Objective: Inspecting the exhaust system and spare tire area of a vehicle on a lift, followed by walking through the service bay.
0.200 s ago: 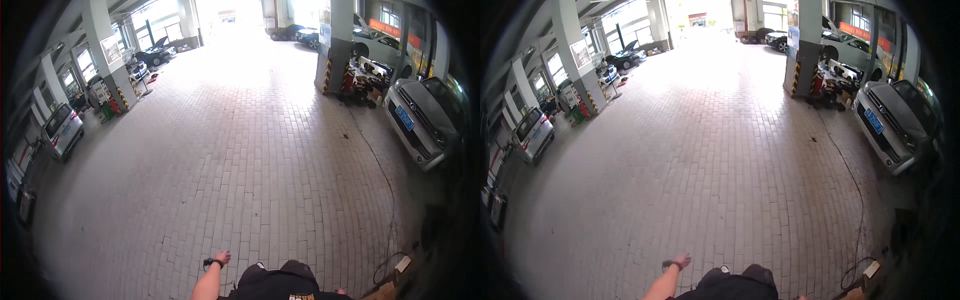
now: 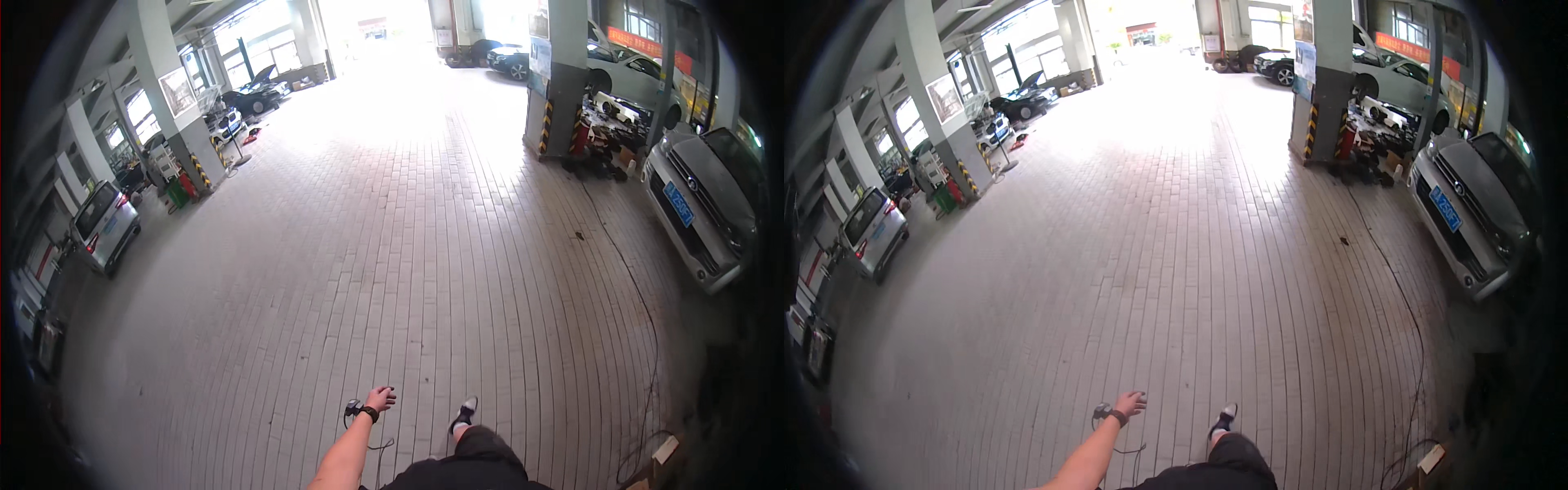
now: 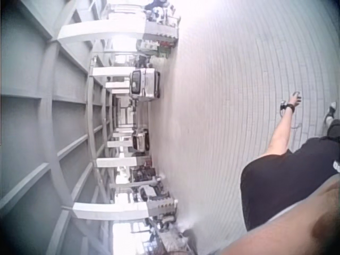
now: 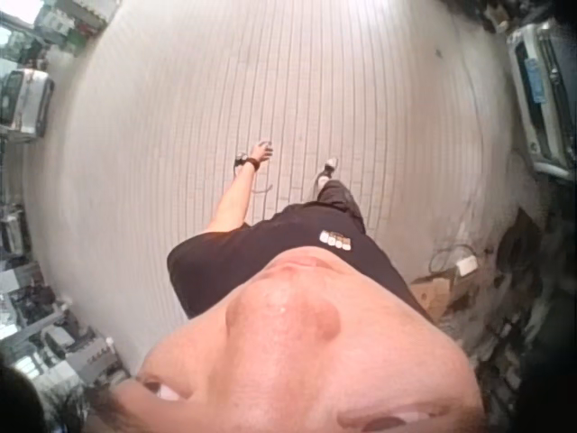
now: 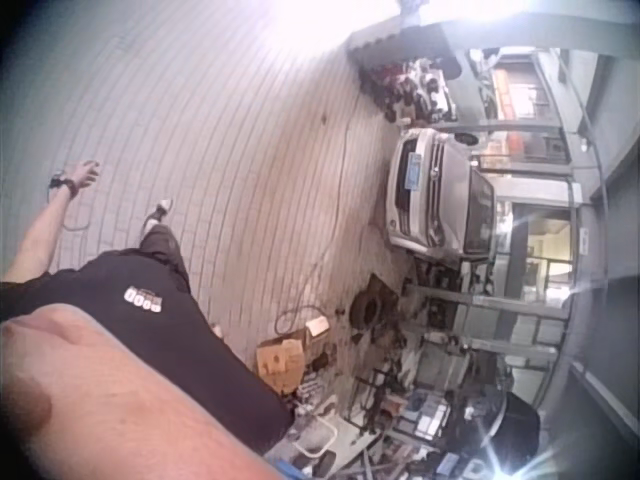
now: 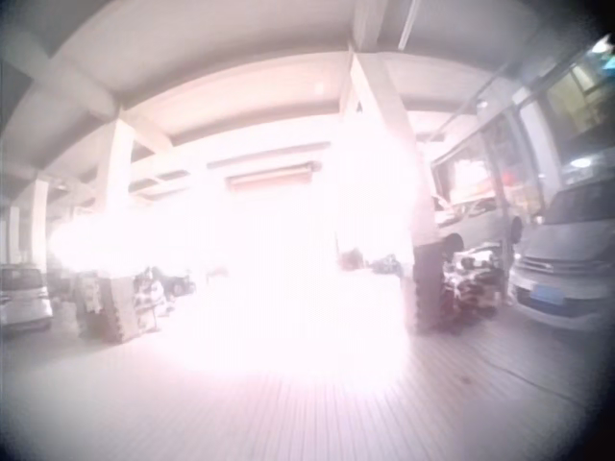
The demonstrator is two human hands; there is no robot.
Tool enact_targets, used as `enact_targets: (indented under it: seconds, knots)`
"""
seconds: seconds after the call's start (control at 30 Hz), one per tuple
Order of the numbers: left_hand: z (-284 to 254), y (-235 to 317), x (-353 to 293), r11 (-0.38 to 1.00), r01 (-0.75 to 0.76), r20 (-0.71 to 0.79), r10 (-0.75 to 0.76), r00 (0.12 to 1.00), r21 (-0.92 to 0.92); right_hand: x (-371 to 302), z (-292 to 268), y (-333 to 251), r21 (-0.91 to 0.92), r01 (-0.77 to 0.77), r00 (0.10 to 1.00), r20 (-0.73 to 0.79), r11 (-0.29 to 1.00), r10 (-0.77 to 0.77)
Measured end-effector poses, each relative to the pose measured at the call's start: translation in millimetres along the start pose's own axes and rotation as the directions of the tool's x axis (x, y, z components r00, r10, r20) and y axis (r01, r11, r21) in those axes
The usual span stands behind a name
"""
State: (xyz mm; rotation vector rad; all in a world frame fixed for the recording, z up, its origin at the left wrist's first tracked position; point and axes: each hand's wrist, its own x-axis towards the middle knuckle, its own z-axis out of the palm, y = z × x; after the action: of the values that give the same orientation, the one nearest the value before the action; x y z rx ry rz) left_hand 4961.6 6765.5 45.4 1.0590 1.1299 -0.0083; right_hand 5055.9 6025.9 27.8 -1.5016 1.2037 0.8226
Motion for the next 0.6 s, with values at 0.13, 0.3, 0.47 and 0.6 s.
enact_targets:
  seconds: [0.13,0.3,0.47,0.6]
  knots:
    - [11,59,68,0.998,0.038,0.003,-0.039,0.999,0.049,21,86,-81,0.051,-0.038,0.999,-0.004,0.998,0.039]
    - [-10,65,117,0.921,0.385,-0.145,-0.373,0.916,0.056,98,232,-243,0.085,0.024,0.999,0.042,0.996,-0.027]
    - [-30,119,153,0.901,0.411,-0.199,-0.432,0.880,-0.137,71,453,-499,0.070,0.437,0.875,0.198,0.897,-0.442]
    - [-10,185,205,0.879,0.379,-0.264,-0.454,0.851,-0.288,-23,594,-681,-0.002,0.739,0.630,0.356,0.674,-0.690]
